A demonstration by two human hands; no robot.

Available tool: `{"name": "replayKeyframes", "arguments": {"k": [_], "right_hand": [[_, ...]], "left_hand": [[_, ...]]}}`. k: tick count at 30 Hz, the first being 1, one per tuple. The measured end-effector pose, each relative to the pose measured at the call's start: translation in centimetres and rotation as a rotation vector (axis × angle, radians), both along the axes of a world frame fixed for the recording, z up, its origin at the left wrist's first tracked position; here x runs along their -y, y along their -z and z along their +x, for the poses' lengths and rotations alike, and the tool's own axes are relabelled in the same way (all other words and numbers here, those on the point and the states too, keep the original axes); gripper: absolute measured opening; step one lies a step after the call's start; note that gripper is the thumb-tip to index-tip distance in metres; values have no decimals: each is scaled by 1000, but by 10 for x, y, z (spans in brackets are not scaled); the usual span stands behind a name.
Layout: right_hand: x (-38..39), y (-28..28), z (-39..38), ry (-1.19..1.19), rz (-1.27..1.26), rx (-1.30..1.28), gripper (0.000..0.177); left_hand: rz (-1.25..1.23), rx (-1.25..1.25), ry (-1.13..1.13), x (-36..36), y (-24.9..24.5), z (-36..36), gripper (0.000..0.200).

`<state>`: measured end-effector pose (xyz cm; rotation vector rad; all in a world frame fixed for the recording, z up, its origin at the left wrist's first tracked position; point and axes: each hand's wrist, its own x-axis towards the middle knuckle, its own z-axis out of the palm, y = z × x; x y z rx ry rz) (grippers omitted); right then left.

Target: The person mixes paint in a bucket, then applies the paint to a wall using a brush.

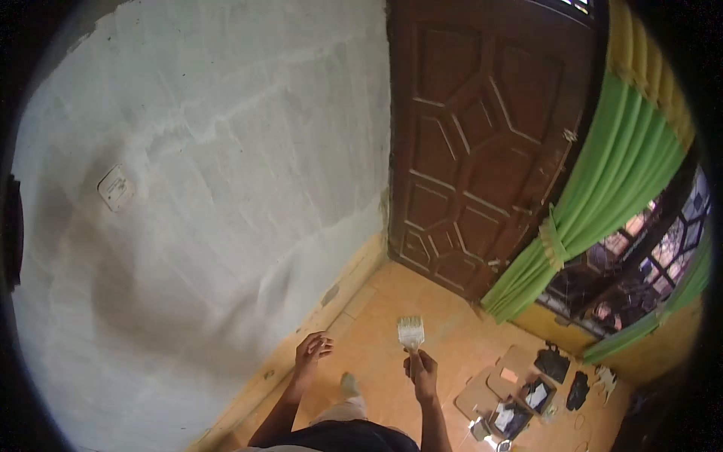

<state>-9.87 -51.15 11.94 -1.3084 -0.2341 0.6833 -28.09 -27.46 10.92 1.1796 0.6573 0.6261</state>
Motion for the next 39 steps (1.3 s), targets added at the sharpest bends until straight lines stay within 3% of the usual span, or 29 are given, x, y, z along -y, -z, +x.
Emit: {"name": "replayKeyframes", "arguments": {"k": [3, 5, 9, 13, 21, 27, 29, 30, 32, 37, 39], "right_hand": [[-63, -21, 25, 0, -15, -34, 31], [-105, -26, 45, -56, -79, 105, 30], [-164, -65, 86, -127, -68, 256, 29], [-200, -74, 128, -126, -62, 196, 30], [-267, -50, 254, -180, -10, 153, 31], [-336, -83, 373, -303, 41, 245, 27], [-358, -92, 409, -356, 88, 225, 22], [-369, -91, 425, -392, 92, 221, 22], [-391, -94, 450, -485, 214, 216, 19], [-436, -133, 455, -556, 177, 242, 28], [-447, -130, 450, -574, 340, 220, 32]], "left_hand": [[39, 1, -76, -49, -17, 25, 25], [70, 19, -132, -88, -5, 31, 25], [108, 2, -164, -148, -32, 57, 24], [211, -33, -213, -194, -67, 87, 24], [418, -78, -445, -250, -111, 183, 23], [597, -148, -720, -270, -157, 261, 24], [920, -400, -888, -277, -183, 275, 31], [915, -420, -920, -284, -189, 278, 31], [1376, -684, -1125, -296, -204, 278, 52], [1353, -1081, -1228, -328, -210, 287, 80], [1314, -1262, -1199, -349, -190, 282, 93]]}}
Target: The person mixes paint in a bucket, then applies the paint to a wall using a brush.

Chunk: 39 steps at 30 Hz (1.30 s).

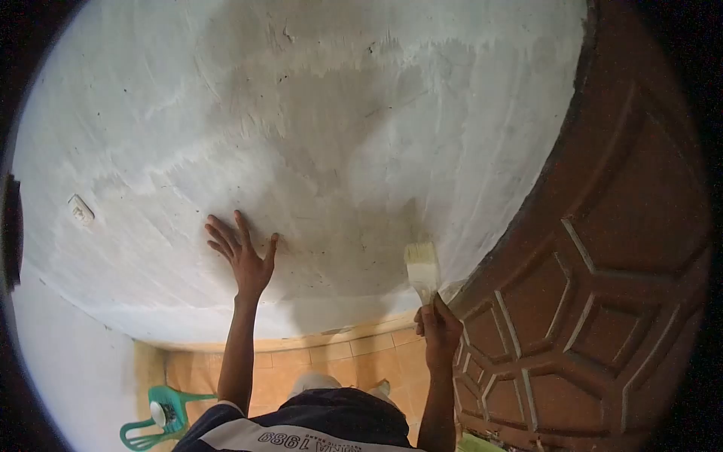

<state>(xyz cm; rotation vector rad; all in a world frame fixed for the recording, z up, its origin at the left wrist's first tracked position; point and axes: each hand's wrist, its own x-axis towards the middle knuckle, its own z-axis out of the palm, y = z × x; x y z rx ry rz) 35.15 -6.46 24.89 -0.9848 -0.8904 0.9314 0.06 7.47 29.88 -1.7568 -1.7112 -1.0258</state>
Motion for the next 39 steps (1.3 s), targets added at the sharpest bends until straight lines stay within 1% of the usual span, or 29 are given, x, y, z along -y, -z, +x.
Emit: {"name": "replayKeyframes", "arguments": {"k": [1, 3, 4, 7, 8, 10, 13, 15, 17, 19, 20, 21, 23, 24, 26, 27, 29, 30, 31, 32, 33, 36, 38, 39], "right_hand": [[-1, -2, -3, -14, -3, -1, 32], [-6, -10, -9, -11, 19, 60, 37], [-8, -7, -12, -10, -6, 30, 40], [-12, -2, -17, -23, -37, 72, 43], [-15, 1, -19, -28, -33, 80, 42], [-19, 3, -28, -14, -19, 100, 41], [-28, -12, -54, 19, 28, 159, 40], [-36, -32, -72, 44, 57, 200, 40], [-49, -58, -88, 156, 205, 635, 41], [-59, -93, -109, 330, 372, 829, 42], [-59, -106, -118, 358, 357, 831, 42], [-58, -118, -127, 407, 361, 865, 43], [-56, -139, -144, 486, 349, 906, 45], [-56, -148, -153, 527, 348, 945, 46], [-60, -170, -172, 616, 358, 1001, 51], [-63, -180, -179, 641, 346, 1003, 51], [-67, -196, -190, 698, 360, 1051, 51], [-68, -204, -196, 706, 347, 1077, 50], [-70, -206, -199, 728, 340, 1088, 50], [-73, -205, -202, 668, 271, 1112, 49], [-74, -203, -204, 605, 201, 1132, 47], [-62, -202, -206, 579, 120, 1167, 45], [-49, -201, -202, 560, 61, 1191, 43], [-43, -203, -198, 510, 15, 1214, 41]], "left_hand": [[-3, -1, -14, -6, 12, -5, 93], [82, -77, -42, -19, 24, -12, 95], [86, -72, -52, -23, 29, -15, 97], [132, -97, -38, -26, 32, -18, 99], [101, -74, -46, -25, 32, -18, 100], [118, -82, -39, -26, 35, -19, 100], [125, -84, -2, -27, 36, -22, 99], [97, -90, 3, -26, 38, -25, 98], [92, -61, 75, -24, 36, -28, 95], [34, -42, 124, -19, 34, -33, 88], [-30, -22, 150, -14, 34, -37, 82], [-31, -26, 182, -7, 32, -40, 82], [29, 161, 397, 6, 23, -49, 76], [26, 162, 426, 10, 19, -55, 76], [67, 188, 398, 13, 12, -70, 74], [66, 185, 424, 11, 14, -78, 74], [-38, 88, 318, 5, 24, -91, 74], [-34, 92, 343, 1, 29, -94, 74], [-42, 44, 318, -3, 36, -97, 74], [-51, -5, 291, -6, 38, -99, 74], [-53, -3, 311, -9, 40, -100, 74], [-76, -7, 348, -10, 42, -103, 76], [-48, -98, 320, -9, 41, -106, 77], [-50, -100, 335, -8, 42, -108, 77]]}}
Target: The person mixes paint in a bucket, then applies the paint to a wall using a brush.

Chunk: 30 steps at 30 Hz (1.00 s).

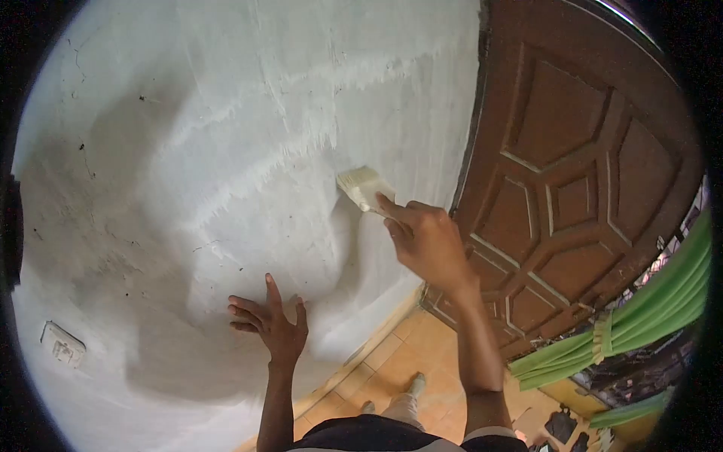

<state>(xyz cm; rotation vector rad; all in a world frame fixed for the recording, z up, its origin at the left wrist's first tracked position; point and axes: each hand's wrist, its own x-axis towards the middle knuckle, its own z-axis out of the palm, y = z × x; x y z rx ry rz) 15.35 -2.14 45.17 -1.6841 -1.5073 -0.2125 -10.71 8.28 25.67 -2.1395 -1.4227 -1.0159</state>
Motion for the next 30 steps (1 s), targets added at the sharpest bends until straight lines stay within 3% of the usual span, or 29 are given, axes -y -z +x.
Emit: {"name": "replayKeyframes", "arguments": {"k": [6, 8, 12, 14, 16, 20, 23, 25, 28, 30], "right_hand": [[7, -40, 20, 3, -163, -19, 32], [-6, -51, 31, -159, 38, 93, 32], [-10, -108, 33, -63, -28, 73, 31], [-17, -120, 37, -58, 324, 51, 30], [-19, -123, 39, -41, 334, 17, 30], [-32, -86, 32, -127, 167, 85, 34], [-15, -83, 16, -37, 11, 29, 33], [-6, -80, 29, -96, -243, 101, 32], [-3, -85, 41, -56, -427, 263, 32], [-8, -96, 43, -61, -316, 251, 30]], "left_hand": [[-23, 11, 24, 0, -1, 0, 74], [-105, 41, 44, 2, -2, -2, 72], [-35, 17, 38, 3, 0, -4, 72], [-64, 25, 52, 4, -2, -4, 73], [-65, 44, 58, 6, -4, -3, 74], [-95, 75, 95, 6, -4, -5, 73], [-31, 46, 81, 5, -4, -5, 74], [-66, 67, 77, 7, -5, -2, 74], [-115, 81, 75, 8, -6, -3, 74], [-129, 84, 73, 8, -7, -2, 74]]}}
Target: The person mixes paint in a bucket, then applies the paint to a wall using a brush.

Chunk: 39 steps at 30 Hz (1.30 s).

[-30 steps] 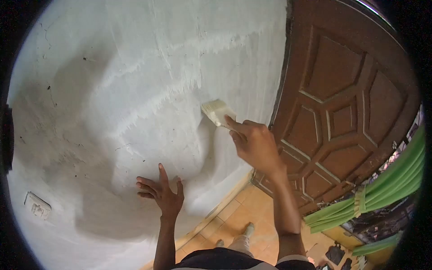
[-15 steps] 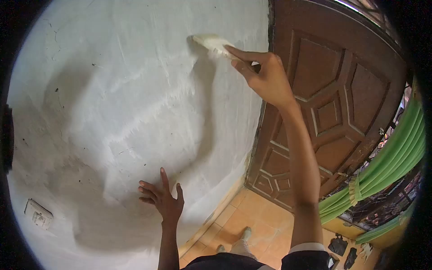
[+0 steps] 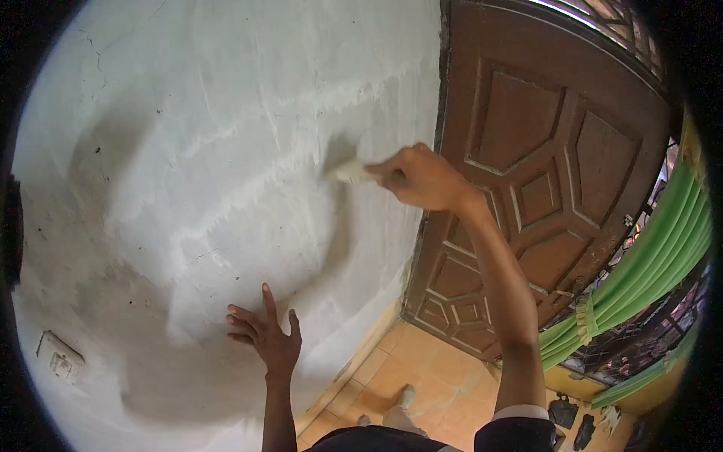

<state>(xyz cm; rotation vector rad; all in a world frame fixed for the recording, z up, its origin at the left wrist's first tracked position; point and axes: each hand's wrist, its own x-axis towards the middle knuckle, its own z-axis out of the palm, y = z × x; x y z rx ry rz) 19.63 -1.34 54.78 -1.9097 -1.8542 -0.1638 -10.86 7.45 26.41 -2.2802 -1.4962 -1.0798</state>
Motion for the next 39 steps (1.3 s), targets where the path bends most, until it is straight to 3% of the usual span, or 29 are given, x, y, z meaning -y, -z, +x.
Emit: {"name": "replayKeyframes", "arguments": {"k": [4, 6, 12, 14, 20, 23, 25, 28, 33, 39], "right_hand": [[-15, -21, 11, -120, 266, 91, 30], [-9, -32, 6, -124, 273, 102, 29], [-9, -27, -4, 94, 426, -152, 31], [-23, -7, 0, -89, 480, -86, 31], [7, 7, 1, 14, 139, -62, 38], [13, 11, 24, 78, 150, -24, 38], [6, 7, 41, 145, 426, -110, 36], [-3, -19, 45, 233, 574, -159, 34], [-48, -7, 58, 176, 527, -141, 36], [-54, 11, 68, 53, 542, -90, 37]], "left_hand": [[-8, 11, -8, -2, 3, -1, 71], [18, 17, -2, -4, 6, -2, 68], [83, 8, -41, -6, 7, 1, 67], [94, 20, -32, -6, 7, 0, 66], [73, 31, -12, -4, 5, -1, 64], [51, 18, -42, -3, 5, 1, 72], [52, 8, -44, -3, 4, 1, 72], [64, -9, -51, -5, 5, 1, 73], [108, -42, -68, 3, -1, 1, 76], [-29, 218, 88, 36, -20, 44, 78]]}}
